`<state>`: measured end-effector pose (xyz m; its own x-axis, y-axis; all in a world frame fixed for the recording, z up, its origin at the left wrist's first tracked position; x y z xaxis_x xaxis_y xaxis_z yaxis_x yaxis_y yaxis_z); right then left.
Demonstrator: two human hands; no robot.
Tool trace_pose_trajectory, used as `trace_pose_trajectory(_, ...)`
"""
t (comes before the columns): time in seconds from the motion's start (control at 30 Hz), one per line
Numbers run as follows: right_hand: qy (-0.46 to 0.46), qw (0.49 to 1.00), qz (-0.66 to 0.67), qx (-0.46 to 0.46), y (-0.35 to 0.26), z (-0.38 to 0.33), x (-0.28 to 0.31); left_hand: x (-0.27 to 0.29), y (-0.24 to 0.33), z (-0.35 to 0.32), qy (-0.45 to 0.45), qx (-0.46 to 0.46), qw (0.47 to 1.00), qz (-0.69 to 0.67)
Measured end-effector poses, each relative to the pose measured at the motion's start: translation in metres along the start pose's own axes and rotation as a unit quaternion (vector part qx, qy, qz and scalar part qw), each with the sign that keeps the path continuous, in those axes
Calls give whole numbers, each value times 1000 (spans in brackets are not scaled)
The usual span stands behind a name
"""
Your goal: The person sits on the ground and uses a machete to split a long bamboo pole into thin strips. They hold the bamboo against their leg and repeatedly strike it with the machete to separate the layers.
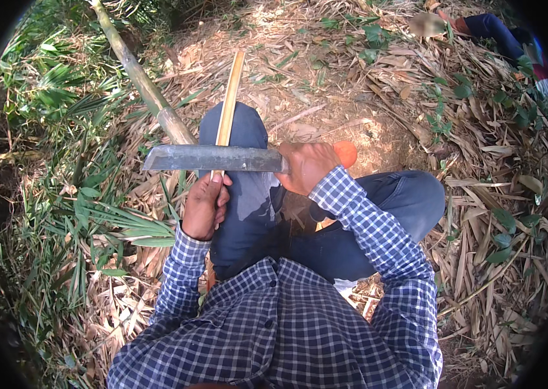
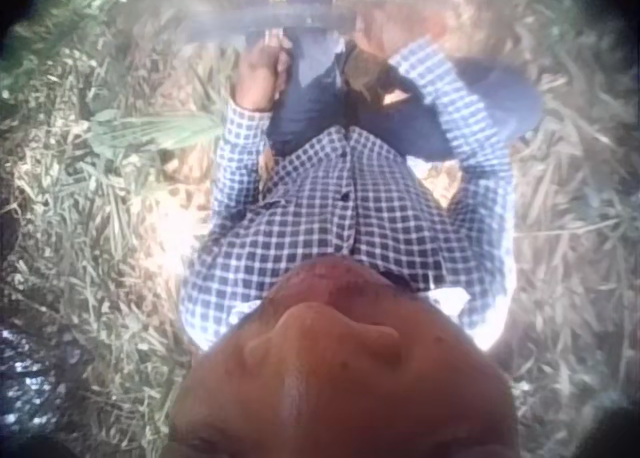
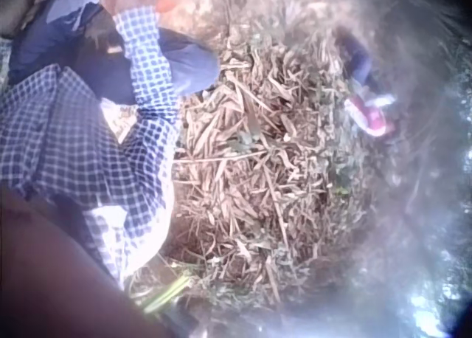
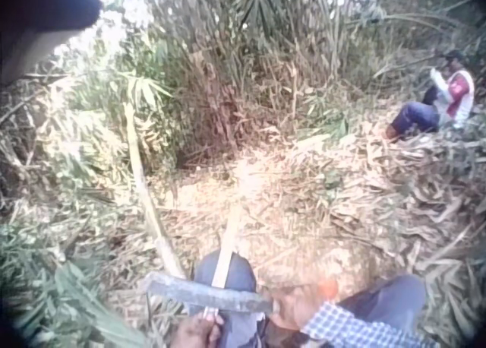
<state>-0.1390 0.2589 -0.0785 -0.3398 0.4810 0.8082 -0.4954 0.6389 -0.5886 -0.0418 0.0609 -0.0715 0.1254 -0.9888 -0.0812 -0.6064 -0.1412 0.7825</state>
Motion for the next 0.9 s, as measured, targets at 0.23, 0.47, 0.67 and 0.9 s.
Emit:
trace_pose_trajectory(0.23, -11, 1000, 2, -27, -2, 4, 1, 3, -2, -2, 10, -13, 1000, 14)
trace_pose_trajectory(0.47, 27, 998, -18, -59, 16, 26, 8, 10, -8, -7, 5, -23, 1000, 9)
trace_pose_trajectory(0.67, -38, 998, -51, -27, 6, 24, 5, 15, -16, -10, 9, -25, 1000, 0)
trace_pose_trajectory(0.9, -13, 999, -39, -22, 11, 36, 7, 18, -18, -8, -4, -19, 1000, 12)
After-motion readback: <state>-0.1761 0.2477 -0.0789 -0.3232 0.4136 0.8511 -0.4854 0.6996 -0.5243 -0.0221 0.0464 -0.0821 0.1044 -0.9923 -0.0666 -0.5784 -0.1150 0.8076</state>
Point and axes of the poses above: each hand's wrist, its own z-axis towards the middle knuckle, its own x-axis out of the back of the hand, y = z × x, the point moved 5 cm from there along z, towards the middle knuckle, and after that the axes turned 4 degrees about z, right-handed, at the moved point
